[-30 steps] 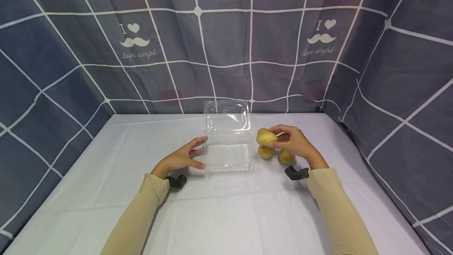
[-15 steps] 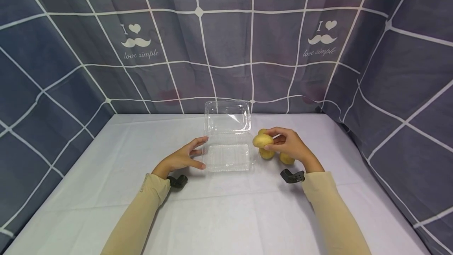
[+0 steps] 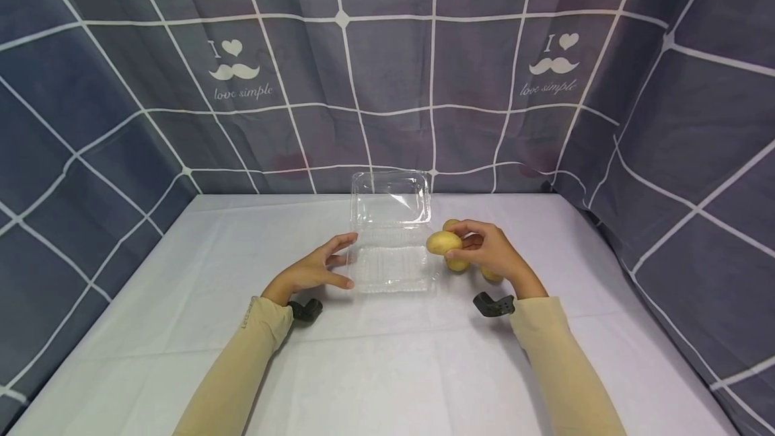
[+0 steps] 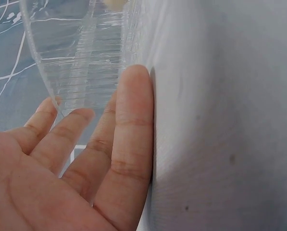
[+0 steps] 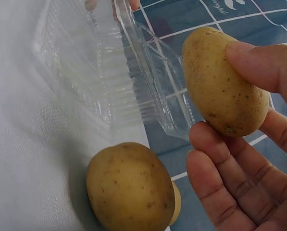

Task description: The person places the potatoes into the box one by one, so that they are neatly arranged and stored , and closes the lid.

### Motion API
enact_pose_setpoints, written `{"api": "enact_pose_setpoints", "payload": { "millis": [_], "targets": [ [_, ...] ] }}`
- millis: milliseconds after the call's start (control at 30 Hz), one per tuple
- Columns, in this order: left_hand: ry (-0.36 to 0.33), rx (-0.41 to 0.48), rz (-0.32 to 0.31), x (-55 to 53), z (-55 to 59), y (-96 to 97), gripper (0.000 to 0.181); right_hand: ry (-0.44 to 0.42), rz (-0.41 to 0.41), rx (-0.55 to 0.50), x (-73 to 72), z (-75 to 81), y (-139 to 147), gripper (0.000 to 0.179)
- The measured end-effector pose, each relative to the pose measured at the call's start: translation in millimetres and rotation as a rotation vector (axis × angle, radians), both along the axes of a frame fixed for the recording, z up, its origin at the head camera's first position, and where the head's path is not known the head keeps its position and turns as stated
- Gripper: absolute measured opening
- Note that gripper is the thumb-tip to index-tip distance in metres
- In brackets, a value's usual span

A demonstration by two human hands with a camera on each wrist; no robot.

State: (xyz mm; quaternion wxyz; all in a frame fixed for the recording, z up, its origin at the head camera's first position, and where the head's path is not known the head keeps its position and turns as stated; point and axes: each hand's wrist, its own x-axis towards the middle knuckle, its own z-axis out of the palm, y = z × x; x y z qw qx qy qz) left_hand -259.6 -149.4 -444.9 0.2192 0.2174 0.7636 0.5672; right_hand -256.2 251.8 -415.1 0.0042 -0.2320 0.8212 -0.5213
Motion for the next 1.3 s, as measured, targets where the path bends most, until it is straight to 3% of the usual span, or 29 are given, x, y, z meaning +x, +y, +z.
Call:
{"api": "enact_pose_setpoints", "payload": {
  "millis": [567, 1300],
  "targets": [
    [-0.014, -0.005, 0.017, 0.5, -0.2, -0.8, 0.109, 0.020, 0.066, -0.076, -1.0, -3.6, -14.9, 0.043],
    [-0.012, -0.030, 0.031, 2.2, -1.0, -1.2, 0.106, 0.000, 0.061, -0.027, -0.5, 1.2, -38.0, 0.045]
  ]
}}
